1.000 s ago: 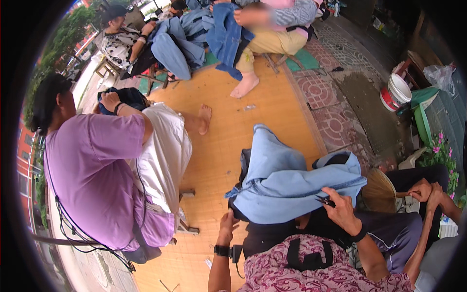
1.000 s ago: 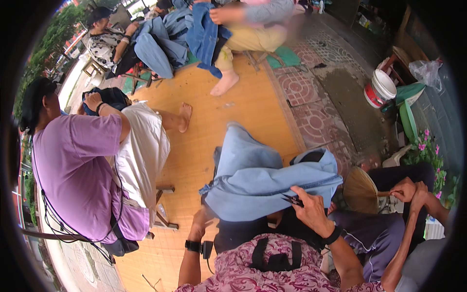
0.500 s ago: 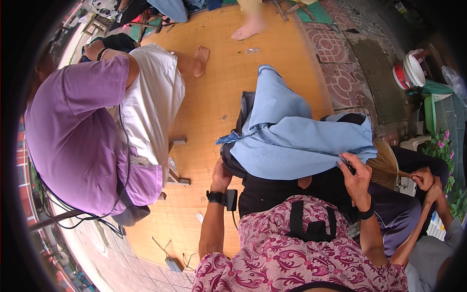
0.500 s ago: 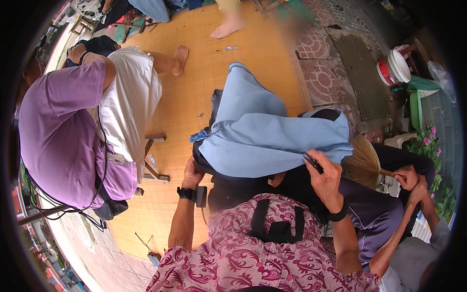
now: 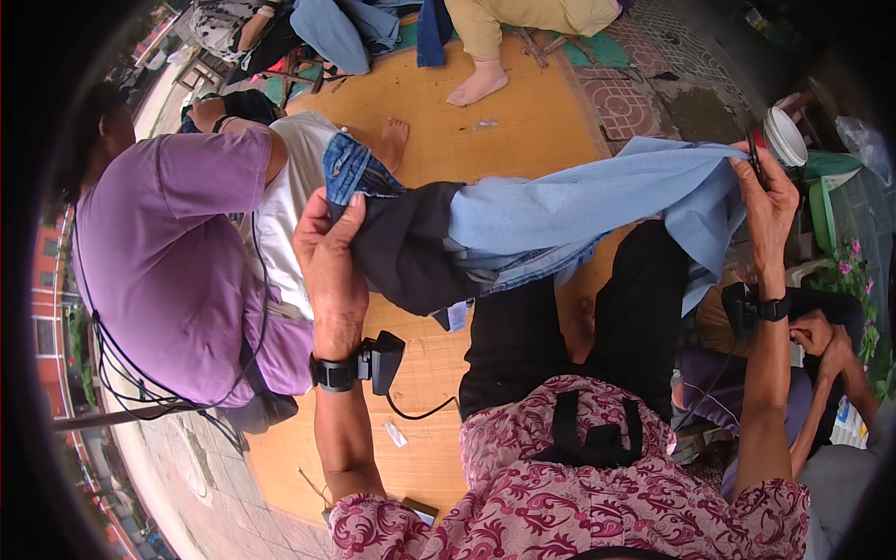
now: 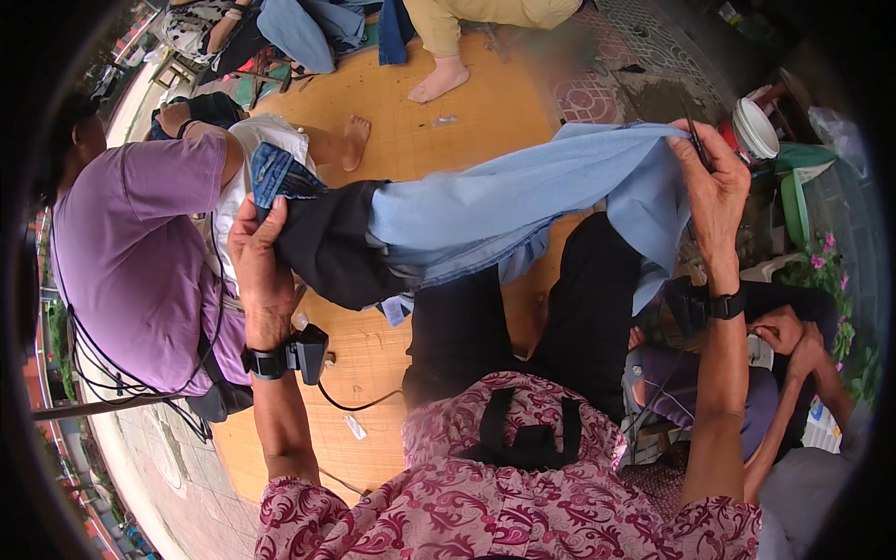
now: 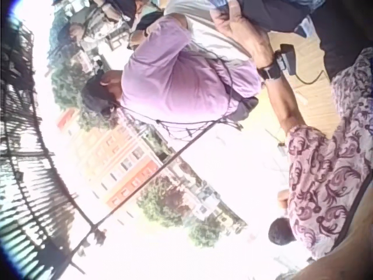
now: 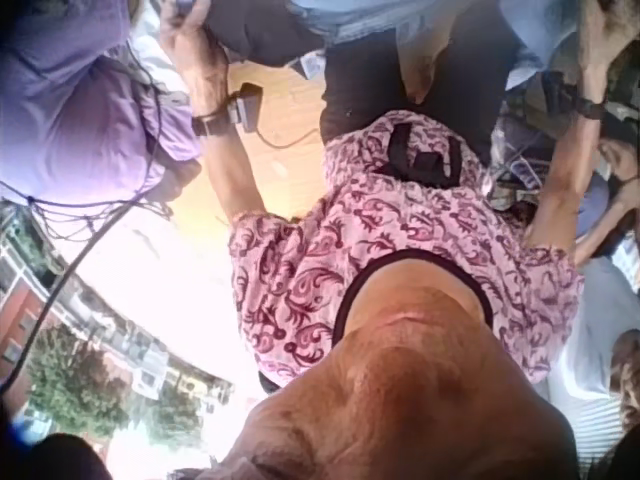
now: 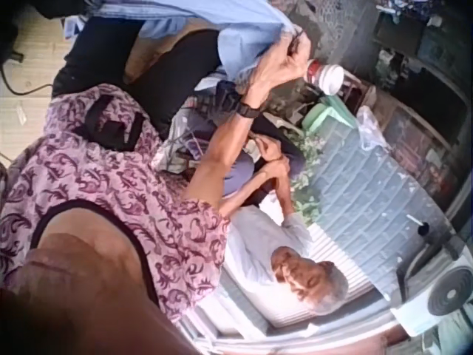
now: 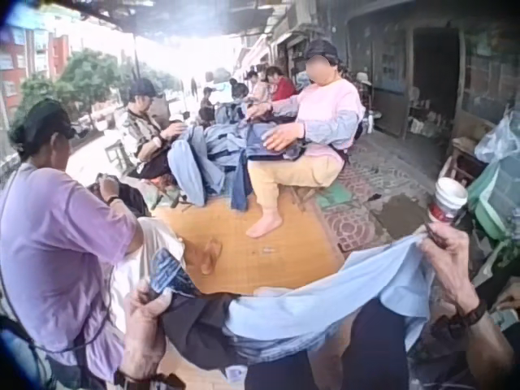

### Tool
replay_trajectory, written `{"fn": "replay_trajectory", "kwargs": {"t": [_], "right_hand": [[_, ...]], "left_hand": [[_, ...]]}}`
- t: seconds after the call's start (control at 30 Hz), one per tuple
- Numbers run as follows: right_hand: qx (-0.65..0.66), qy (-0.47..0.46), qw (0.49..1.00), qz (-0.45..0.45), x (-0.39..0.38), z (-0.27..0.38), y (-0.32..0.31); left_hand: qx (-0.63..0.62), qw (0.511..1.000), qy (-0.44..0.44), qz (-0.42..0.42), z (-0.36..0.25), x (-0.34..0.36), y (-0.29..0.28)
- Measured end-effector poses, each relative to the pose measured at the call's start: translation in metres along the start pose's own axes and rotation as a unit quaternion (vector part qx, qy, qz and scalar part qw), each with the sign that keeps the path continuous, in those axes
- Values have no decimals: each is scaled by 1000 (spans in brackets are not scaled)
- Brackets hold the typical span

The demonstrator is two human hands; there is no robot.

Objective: Inspecting denim jeans and trimming loose threads with a small cutting tool.

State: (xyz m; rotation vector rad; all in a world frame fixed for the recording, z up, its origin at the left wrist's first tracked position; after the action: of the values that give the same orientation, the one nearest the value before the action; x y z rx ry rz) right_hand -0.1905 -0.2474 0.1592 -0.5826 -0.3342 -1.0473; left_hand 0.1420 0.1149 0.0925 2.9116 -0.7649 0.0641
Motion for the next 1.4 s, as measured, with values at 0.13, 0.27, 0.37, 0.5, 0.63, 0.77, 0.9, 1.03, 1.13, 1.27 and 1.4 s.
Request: {"fn": "replay_trajectory", "kwargs": {"t": [0.13,0.27,0.37,0.5,0.63,0.77,0.9,1.03,1.13,1.27,1.4], "right_hand": [[59,-122,977,-167,28,58,-49],[19,-1,992,-125,15,28,-78],[-44,3,999,-25,-19,-9,-79],[-86,45,995,-10,-34,-48,-76],[-49,155,986,27,-40,-104,-64],[-31,153,988,-1,-70,-66,-10],[106,171,962,186,-139,-23,84],[167,269,896,310,-177,-19,162],[180,270,888,325,-180,-15,194],[203,336,875,283,-183,-30,201],[316,399,843,176,-148,-42,162]], "left_hand": [[2,977,206,-49,-106,21,10],[305,926,207,-86,-74,19,-1],[273,960,21,-53,-34,-16,-6],[128,976,-174,27,33,-47,-10],[63,948,-304,67,93,-77,-9],[-26,934,-350,68,121,-91,-17],[-62,927,-359,85,145,-95,-17],[-64,922,-372,85,143,-106,-5],[-44,925,-367,87,137,-115,-10],[29,935,-326,137,131,-121,-13],[53,934,-326,134,130,-127,-17]]}}
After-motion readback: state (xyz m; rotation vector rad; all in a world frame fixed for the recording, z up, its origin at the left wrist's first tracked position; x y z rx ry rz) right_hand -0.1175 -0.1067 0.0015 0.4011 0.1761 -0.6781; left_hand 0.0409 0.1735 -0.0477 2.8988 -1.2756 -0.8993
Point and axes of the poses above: each hand's wrist, its own x-axis towards the middle knuckle, its own y-axis out of the palm, z = x × y, the point moved 8 cm from there along x, towards the middle knuckle, and after that the axes turned 13 degrees about x, right-handed, at the moved point
